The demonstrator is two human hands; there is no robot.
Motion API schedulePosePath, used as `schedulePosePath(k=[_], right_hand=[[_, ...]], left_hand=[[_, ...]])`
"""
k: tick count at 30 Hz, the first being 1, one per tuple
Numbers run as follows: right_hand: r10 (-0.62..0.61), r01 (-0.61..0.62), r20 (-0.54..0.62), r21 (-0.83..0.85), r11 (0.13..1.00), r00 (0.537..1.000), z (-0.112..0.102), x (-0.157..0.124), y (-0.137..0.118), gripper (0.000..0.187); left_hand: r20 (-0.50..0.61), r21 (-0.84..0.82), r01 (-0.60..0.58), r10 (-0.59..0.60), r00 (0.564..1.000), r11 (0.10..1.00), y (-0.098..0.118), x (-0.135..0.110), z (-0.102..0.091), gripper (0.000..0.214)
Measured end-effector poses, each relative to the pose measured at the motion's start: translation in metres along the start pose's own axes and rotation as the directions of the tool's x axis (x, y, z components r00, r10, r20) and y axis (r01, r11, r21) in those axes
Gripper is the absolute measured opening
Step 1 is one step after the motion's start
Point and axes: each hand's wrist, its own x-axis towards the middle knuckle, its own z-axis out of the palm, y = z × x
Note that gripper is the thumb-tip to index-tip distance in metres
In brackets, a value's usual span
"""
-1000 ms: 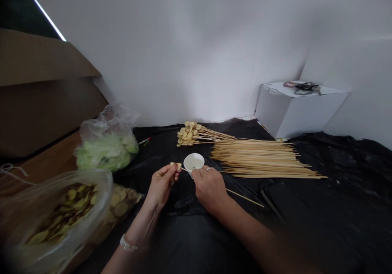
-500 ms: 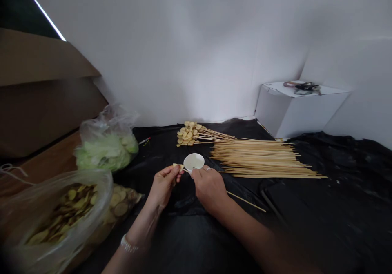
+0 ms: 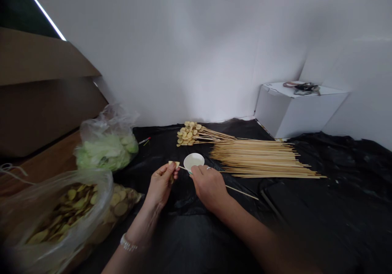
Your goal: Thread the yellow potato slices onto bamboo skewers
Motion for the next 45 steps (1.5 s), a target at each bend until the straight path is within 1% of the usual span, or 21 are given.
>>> schedulePosePath(k=[2, 4, 7, 12, 19, 21, 26, 28, 32, 35, 41, 45], right_hand=[[0.013, -0.013, 0.005, 0.001, 1.000, 1.000, -0.0001, -0.0002, -0.0007, 0.021], [0.021, -0.021, -0.008, -0.010, 1.000, 1.000, 0.0003, -0.0003, -0.0007, 0.024], [0.029, -0.030, -0.032, -0.044, 0.999, 0.999, 0.0021, -0.0007, 0.0001, 0.025], [0.028, -0.028, -0.012, -0.049, 0.998, 1.000, 0.0019, -0.0015, -0.0007, 0.022], [-0.016, 0.012, -0.092, -0.044, 0.999, 0.996, -0.0039, 0.0013, 0.0004, 0.026], [-0.010, 0.006, -0.086, -0.051, 0.999, 0.996, -0.0018, 0.0011, 0.0021, 0.026], [-0.010, 0.008, -0.029, -0.065, 0.998, 1.000, 0.0029, -0.0006, 0.0017, 0.026], [-0.014, 0.012, -0.029, -0.064, 0.998, 0.999, 0.0016, -0.0005, 0.0003, 0.025], [-0.033, 0.029, -0.071, -0.060, 0.998, 0.997, -0.0021, 0.0008, -0.0007, 0.025], [-0.008, 0.003, -0.087, -0.057, 0.998, 0.996, -0.0011, 0.0008, 0.0008, 0.025], [0.010, -0.011, -0.010, -0.091, 0.996, 1.000, 0.0041, -0.0019, 0.0017, 0.024], [-0.004, 0.003, -0.021, -0.072, 0.997, 1.000, 0.0013, -0.0011, 0.0003, 0.022]], left_hand=[[-0.040, -0.038, 0.004, -0.005, 0.999, 0.999, 0.0022, 0.0014, -0.0008, 0.031], [-0.046, -0.051, 0.014, -0.016, 0.999, 0.999, 0.0035, 0.0020, -0.0014, 0.032], [-0.024, -0.042, 0.026, -0.027, 0.999, 0.999, 0.0037, 0.0019, -0.0017, 0.032], [-0.012, -0.029, 0.020, -0.020, 1.000, 0.999, 0.0017, 0.0021, -0.0030, 0.030], [0.020, -0.008, 0.034, -0.034, 0.999, 0.999, -0.0017, 0.0015, -0.0022, 0.028], [0.013, -0.010, 0.036, -0.036, 0.999, 0.999, -0.0020, 0.0014, -0.0020, 0.029], [0.007, -0.004, 0.043, -0.043, 0.999, 0.999, -0.0017, 0.0018, -0.0028, 0.030], [0.000, 0.014, 0.045, -0.045, 0.999, 0.999, -0.0017, 0.0015, -0.0022, 0.031], [0.013, 0.034, 0.034, -0.035, 0.999, 0.999, -0.0026, -0.0003, 0.0002, 0.032], [0.018, 0.025, 0.041, -0.041, 0.999, 0.999, -0.0032, -0.0010, 0.0010, 0.031], [0.021, 0.037, 0.039, -0.039, 0.999, 0.999, -0.0042, 0.0002, -0.0005, 0.030], [0.036, 0.065, 0.036, -0.038, 0.999, 0.997, -0.0053, -0.0005, 0.0002, 0.031]])
